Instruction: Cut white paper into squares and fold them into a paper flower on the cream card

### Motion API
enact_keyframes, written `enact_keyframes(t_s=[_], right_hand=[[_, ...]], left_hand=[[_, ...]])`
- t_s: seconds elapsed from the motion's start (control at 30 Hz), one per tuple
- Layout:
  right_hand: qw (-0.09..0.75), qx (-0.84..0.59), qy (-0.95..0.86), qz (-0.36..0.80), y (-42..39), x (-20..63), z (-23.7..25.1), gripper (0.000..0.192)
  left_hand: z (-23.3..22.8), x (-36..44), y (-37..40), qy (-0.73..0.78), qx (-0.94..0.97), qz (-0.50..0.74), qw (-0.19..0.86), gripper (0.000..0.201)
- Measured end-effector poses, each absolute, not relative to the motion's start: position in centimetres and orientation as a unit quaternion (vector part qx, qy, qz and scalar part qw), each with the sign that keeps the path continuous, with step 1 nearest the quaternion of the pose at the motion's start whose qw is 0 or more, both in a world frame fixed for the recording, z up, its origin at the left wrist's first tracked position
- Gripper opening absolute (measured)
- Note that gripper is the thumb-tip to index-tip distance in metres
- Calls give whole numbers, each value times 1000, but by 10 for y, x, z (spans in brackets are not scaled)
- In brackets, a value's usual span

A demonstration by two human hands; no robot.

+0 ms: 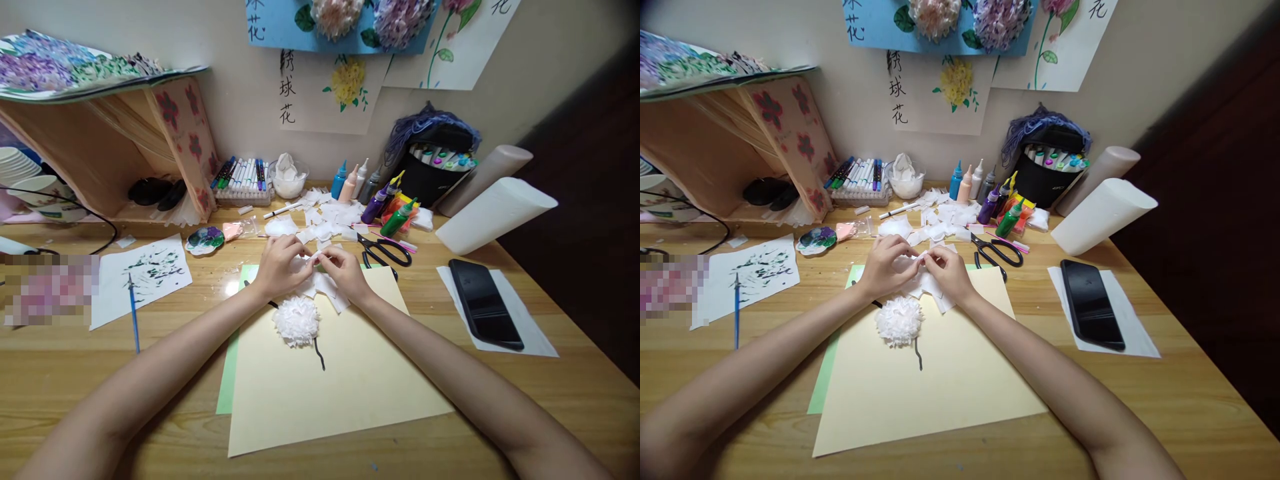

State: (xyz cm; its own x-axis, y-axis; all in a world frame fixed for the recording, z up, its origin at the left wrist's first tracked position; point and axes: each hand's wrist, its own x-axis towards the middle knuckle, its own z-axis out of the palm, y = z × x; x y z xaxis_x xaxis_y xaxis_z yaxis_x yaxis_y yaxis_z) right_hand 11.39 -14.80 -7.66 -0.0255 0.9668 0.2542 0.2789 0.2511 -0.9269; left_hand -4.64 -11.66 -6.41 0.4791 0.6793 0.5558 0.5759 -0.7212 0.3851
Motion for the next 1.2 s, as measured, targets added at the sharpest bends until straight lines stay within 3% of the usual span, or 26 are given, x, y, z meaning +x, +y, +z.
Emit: enact_keyframes(t_s=[0.43, 1.2], right_hand=[[488, -511, -615, 352, -147, 112, -81, 13], [504, -515, -593, 358, -147, 113, -80, 18]], left_hand=[[-71, -49, -111, 365, 849, 376, 69, 18], [-69, -48, -113, 359, 853, 369, 80, 15]])
